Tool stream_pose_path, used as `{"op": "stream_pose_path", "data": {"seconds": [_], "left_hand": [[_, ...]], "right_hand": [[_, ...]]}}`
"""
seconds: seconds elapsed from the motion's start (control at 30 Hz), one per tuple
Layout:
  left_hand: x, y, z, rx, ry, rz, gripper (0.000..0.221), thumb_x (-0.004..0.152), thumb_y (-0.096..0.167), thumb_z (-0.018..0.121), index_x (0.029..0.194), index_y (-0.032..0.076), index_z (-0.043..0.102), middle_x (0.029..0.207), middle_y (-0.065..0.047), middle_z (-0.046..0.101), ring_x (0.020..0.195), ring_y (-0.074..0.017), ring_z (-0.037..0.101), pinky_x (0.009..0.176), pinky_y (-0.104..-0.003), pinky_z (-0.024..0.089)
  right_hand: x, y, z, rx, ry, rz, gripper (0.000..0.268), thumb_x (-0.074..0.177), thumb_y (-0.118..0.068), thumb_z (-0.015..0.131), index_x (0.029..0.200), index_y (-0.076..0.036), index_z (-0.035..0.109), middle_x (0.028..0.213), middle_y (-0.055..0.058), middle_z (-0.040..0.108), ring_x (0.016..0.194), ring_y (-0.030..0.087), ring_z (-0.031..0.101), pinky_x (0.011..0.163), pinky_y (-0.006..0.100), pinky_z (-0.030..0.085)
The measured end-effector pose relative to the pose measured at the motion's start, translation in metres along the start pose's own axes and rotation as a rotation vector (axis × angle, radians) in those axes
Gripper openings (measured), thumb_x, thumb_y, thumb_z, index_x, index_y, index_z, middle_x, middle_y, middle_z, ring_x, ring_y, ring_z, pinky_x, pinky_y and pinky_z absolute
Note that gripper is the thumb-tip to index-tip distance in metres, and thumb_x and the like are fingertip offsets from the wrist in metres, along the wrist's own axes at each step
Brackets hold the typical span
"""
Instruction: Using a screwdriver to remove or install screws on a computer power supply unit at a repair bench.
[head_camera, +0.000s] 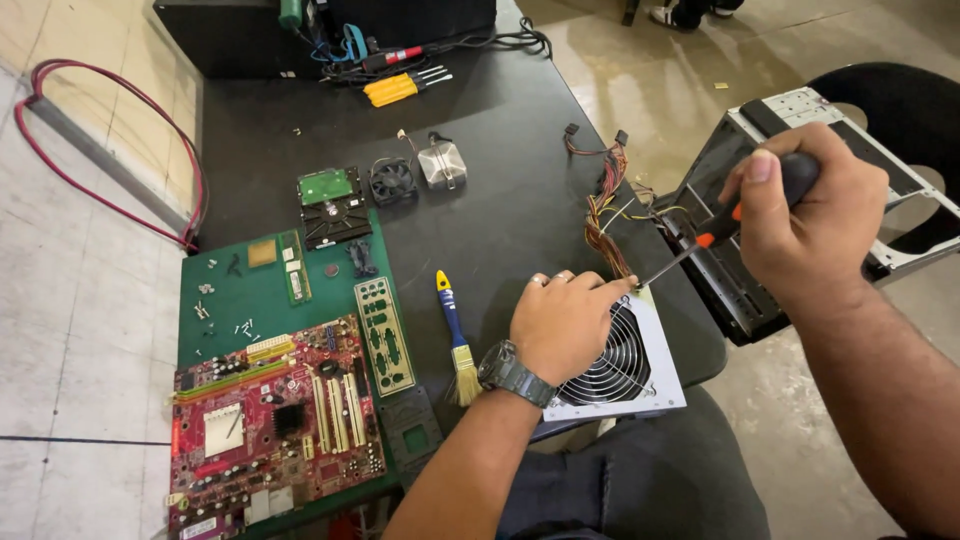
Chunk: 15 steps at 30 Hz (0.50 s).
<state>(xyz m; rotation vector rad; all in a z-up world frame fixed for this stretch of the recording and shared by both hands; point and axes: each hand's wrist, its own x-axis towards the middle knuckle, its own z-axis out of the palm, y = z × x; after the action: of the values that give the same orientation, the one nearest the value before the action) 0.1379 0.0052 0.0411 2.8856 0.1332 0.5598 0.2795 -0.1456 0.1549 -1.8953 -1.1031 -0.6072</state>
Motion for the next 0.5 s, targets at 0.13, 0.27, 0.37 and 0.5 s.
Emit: {"op": "stream_pose_path", "data": {"seconds": [0.13, 0.27, 0.37, 0.5], "left_hand": [[-0.001, 0.000, 0.000, -0.014, -0.014, -0.005, 0.044, 0.096, 0.021, 0.055, 0.137, 0.033, 0.067, 0.099, 0.004, 0.073, 0.086, -0.0278, 0.068, 0.069, -0.046, 0.047], [0.001, 0.000, -0.003, -0.007, -0.041, -0.010, 0.046, 0.096, 0.021, 0.054, 0.138, 0.033, 0.066, 0.101, 0.003, 0.073, 0.086, -0.0277, 0.068, 0.069, -0.046, 0.048], [-0.001, -0.001, 0.002, -0.019, -0.007, -0.006, 0.045, 0.096, 0.021, 0.053, 0.138, 0.034, 0.067, 0.096, 0.003, 0.071, 0.083, -0.0284, 0.066, 0.067, -0.047, 0.047], [0.000, -0.001, 0.001, -0.045, 0.001, -0.021, 0.047, 0.095, 0.021, 0.049, 0.137, 0.034, 0.068, 0.096, 0.002, 0.072, 0.083, -0.0287, 0.066, 0.068, -0.048, 0.046]], "right_hand": [[0.003, 0.001, 0.002, 0.009, -0.002, -0.005, 0.033, 0.121, -0.019, 0.056, 0.094, -0.002, 0.063, 0.078, 0.005, 0.066, 0.068, 0.017, 0.058, 0.066, 0.032, 0.042], [0.006, -0.003, 0.003, -0.013, -0.017, -0.001, 0.031, 0.123, -0.020, 0.058, 0.097, -0.002, 0.062, 0.081, 0.003, 0.068, 0.072, 0.017, 0.061, 0.073, 0.032, 0.045], [0.004, -0.001, 0.003, -0.060, -0.038, -0.019, 0.033, 0.121, -0.026, 0.059, 0.097, -0.004, 0.064, 0.080, 0.001, 0.067, 0.070, 0.016, 0.060, 0.069, 0.033, 0.045], [0.018, 0.002, -0.014, -0.040, -0.237, -0.115, 0.022, 0.112, -0.025, 0.062, 0.100, -0.007, 0.066, 0.075, 0.002, 0.068, 0.067, 0.016, 0.066, 0.061, 0.032, 0.051]]}}
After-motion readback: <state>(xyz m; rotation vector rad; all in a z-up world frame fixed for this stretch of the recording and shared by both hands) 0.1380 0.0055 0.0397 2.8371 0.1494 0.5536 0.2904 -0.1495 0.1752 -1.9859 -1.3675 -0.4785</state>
